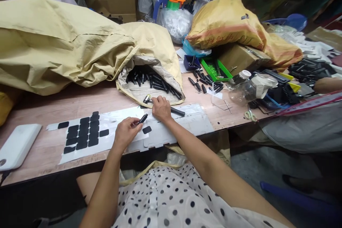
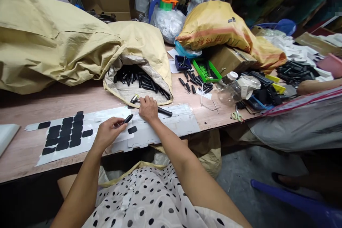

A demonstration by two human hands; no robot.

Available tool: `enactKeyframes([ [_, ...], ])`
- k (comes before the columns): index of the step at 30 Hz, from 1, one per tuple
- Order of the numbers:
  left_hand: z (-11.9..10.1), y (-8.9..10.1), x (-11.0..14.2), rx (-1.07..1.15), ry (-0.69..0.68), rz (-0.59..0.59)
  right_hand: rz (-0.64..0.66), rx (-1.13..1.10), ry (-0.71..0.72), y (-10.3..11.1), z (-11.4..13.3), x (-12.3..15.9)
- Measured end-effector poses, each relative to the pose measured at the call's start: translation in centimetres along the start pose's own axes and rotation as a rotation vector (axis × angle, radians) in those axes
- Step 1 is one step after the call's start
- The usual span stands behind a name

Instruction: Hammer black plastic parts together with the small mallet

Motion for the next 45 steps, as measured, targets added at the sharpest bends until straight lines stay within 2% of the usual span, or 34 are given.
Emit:
enactKeyframes([
  [2,1.3,0.0,1.1,-0.059,0.015,0.021,0.004,-0.005,-0.003,0.0,-0.1,0.0],
  [5,2.2,-0.3,1.5,-0.094,-0.023,0.011,-0.013,-0.012,0.006,-0.1,-0.2,0.0],
  [10,2.1,-1.5,1.2,-0.145,-0.14,-0.079,-0.019,-0.019,0.008,-0.2,-0.5,-0.2],
  [15,2.5,-1.9,0.9,-0.107,-0.143,-0.072,0.002,-0.027,0.01,0.6,-0.9,0.1],
  [20,2.7,-1.9,0.9,-0.077,-0.149,-0.072,-0.144,-0.272,0.132,1.7,-0.7,3.5],
  [25,2.8,-2.1,0.8,-0.054,-0.132,-0.06,-0.148,-0.47,0.266,1.9,0.6,7.5],
  [33,2.9,-2.1,0.6,-0.041,-0.095,-0.054,-0.146,-0.328,0.336,2.6,2.3,9.8],
  [37,2.8,-2.1,0.5,-0.029,-0.101,-0.05,-0.1,-0.208,0.375,2.4,2.6,10.2],
  [45,2.7,-2.1,0.7,0.001,-0.096,-0.072,-0.148,-0.209,0.288,3.5,2.0,9.9],
])
Point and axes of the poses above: each hand's wrist, its own x-axis away from the middle knuckle, its own y-axis out of the back of the hand, z = x × y, the point moved 4 cm from there along -x, towards the middle knuckle, and after that the axes turned 1 degree about -y, right-handed, at the moved point
